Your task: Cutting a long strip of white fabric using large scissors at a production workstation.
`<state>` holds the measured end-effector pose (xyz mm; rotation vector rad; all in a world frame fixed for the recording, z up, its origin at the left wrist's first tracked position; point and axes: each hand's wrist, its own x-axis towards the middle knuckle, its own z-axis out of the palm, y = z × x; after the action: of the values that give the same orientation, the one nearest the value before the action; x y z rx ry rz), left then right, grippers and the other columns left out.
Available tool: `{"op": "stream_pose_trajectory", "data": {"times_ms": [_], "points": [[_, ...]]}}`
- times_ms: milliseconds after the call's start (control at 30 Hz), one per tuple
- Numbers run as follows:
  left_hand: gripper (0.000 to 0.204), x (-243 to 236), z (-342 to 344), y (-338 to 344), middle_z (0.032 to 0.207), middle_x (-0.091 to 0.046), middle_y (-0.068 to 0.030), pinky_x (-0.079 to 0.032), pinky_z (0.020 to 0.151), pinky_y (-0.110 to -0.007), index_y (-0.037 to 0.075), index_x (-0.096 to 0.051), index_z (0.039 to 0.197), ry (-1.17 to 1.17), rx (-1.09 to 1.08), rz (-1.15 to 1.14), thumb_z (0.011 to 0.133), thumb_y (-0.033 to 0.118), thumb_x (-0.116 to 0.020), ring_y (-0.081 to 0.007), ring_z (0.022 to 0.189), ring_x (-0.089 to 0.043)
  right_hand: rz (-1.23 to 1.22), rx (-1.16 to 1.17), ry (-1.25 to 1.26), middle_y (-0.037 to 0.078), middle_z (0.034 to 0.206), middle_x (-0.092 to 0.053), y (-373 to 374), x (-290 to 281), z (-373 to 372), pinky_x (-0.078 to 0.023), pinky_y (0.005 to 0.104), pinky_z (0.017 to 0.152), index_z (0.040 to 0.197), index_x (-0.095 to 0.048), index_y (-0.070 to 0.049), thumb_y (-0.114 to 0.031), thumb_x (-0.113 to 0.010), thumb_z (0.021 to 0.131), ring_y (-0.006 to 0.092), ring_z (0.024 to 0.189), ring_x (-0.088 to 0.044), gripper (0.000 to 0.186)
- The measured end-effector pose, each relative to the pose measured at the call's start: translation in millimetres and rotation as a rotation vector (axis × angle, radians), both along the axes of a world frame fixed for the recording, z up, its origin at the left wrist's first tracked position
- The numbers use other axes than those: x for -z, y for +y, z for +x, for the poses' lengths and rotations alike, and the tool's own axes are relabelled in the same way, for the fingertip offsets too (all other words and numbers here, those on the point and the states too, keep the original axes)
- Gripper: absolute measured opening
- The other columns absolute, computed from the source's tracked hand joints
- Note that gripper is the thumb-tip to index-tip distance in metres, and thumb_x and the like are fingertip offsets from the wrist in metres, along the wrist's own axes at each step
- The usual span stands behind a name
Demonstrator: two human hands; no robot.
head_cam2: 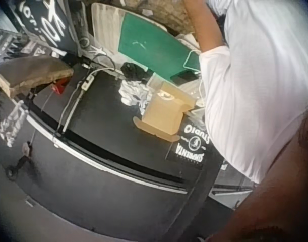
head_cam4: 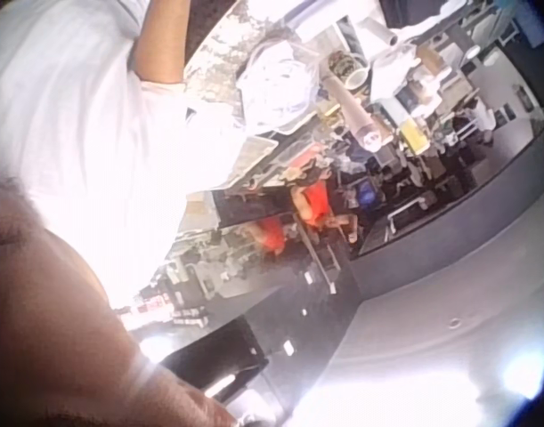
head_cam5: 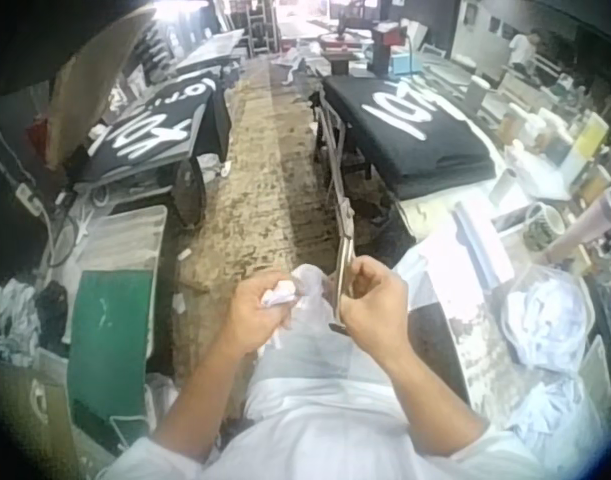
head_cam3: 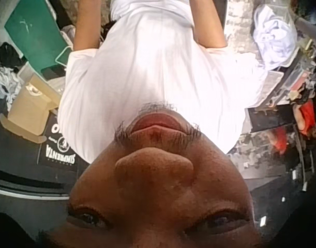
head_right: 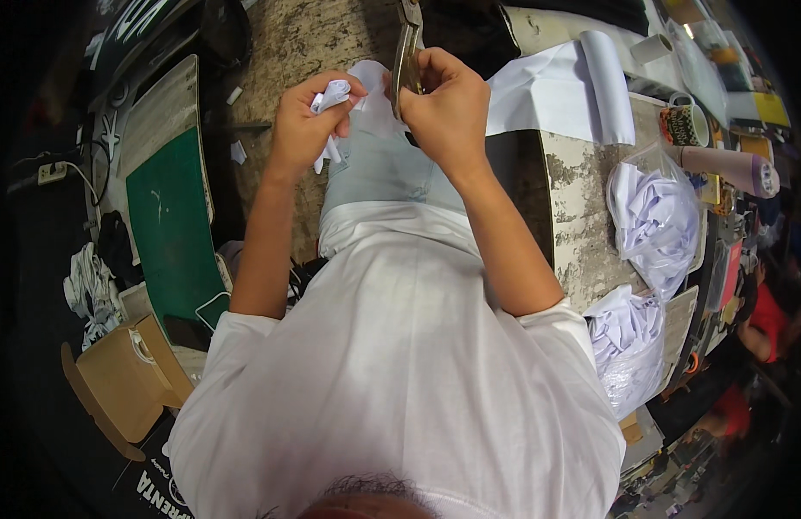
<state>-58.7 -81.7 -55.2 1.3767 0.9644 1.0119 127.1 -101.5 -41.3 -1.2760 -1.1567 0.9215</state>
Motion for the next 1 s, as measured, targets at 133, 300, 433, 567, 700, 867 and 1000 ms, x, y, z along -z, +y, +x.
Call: {"op": "stream_pose_trajectory", "data": {"times_ms": [133, 300, 433, 567, 700, 867, 1000], "points": [[0.011, 8, -1, -2, 0.083, -0.072, -0.0053, -0.050, 0.061, -0.025, 0.003, -0.074, 0.092, 0.121, -0.017, 0.207, 0.082, 0.009, -0.076, -0.0090, 0.069, -0.064, 0.042, 0.010, -0.018, 0.000, 0.069, -0.068, 3, 2, 1, -0.043, 0.0205, 0.055, 0.086, -0.069, 0.000, -0.009, -0.077, 0.079, 0.0009, 0.060, -0.053, 0.015], [0.020, 4, 5, -6, 0.085, -0.072, -0.0049, -0.050, 0.066, -0.025, 0.001, -0.073, 0.086, 0.285, -0.028, 0.206, 0.074, 0.011, -0.084, -0.0095, 0.072, -0.063, 0.012, -0.013, 0.020, 0.000, 0.069, -0.068, 3, 7, 1, -0.043, 0.0209, 0.055, 0.086, -0.068, 0.000, -0.011, -0.078, 0.079, 0.0015, 0.059, -0.053, 0.016], [0.020, -5, 7, -8, 0.079, -0.069, -0.0031, -0.048, 0.062, -0.025, 0.001, -0.071, 0.084, 0.429, -0.064, 0.346, 0.073, 0.011, -0.085, -0.0083, 0.069, -0.060, 0.018, 0.002, -0.082, 0.001, 0.067, -0.067, 2, 3, 3, -0.042, 0.0213, 0.054, 0.085, -0.068, -0.001, -0.014, -0.078, 0.079, 0.0014, 0.059, -0.052, 0.018], [0.020, -5, 3, -4, 0.074, -0.065, -0.0052, -0.047, 0.059, -0.026, 0.003, -0.070, 0.081, 0.448, 0.000, 0.572, 0.072, 0.012, -0.085, -0.0128, 0.063, -0.060, -0.001, -0.015, -0.064, 0.001, 0.063, -0.065, 2, 13, 9, -0.041, 0.0219, 0.053, 0.082, -0.068, -0.001, -0.018, -0.080, 0.079, 0.0016, 0.057, -0.051, 0.021], [0.019, -9, 3, -7, 0.074, -0.064, -0.0059, -0.049, 0.059, -0.029, 0.005, -0.067, 0.078, 0.477, 0.061, 0.657, 0.071, 0.010, -0.083, -0.0201, 0.063, -0.062, -0.172, -0.006, -0.198, -0.001, 0.059, -0.059, -1, 19, 11, -0.041, 0.0233, 0.052, 0.079, -0.066, -0.003, -0.027, -0.085, 0.075, 0.0034, 0.055, -0.050, 0.032], [0.017, -9, 5, -13, 0.075, -0.065, -0.0063, -0.050, 0.060, -0.032, 0.006, -0.066, 0.078, 0.514, 0.111, 0.703, 0.070, 0.006, -0.081, -0.0239, 0.066, -0.064, -0.147, -0.053, -0.184, -0.001, 0.062, -0.059, 0, 16, 11, -0.042, 0.0249, 0.053, 0.079, -0.064, -0.003, -0.031, -0.089, 0.070, 0.0055, 0.055, -0.051, 0.039], [0.017, -6, 6, -16, 0.076, -0.064, -0.0073, -0.050, 0.061, -0.033, 0.006, -0.067, 0.080, 0.537, 0.156, 0.689, 0.069, 0.005, -0.080, -0.0256, 0.068, -0.064, -0.178, -0.155, -0.167, 0.006, 0.086, -0.064, 8, 11, 10, -0.049, 0.0236, 0.067, 0.091, -0.062, -0.001, -0.012, -0.082, 0.074, 0.0088, 0.075, -0.060, 0.029]]}}
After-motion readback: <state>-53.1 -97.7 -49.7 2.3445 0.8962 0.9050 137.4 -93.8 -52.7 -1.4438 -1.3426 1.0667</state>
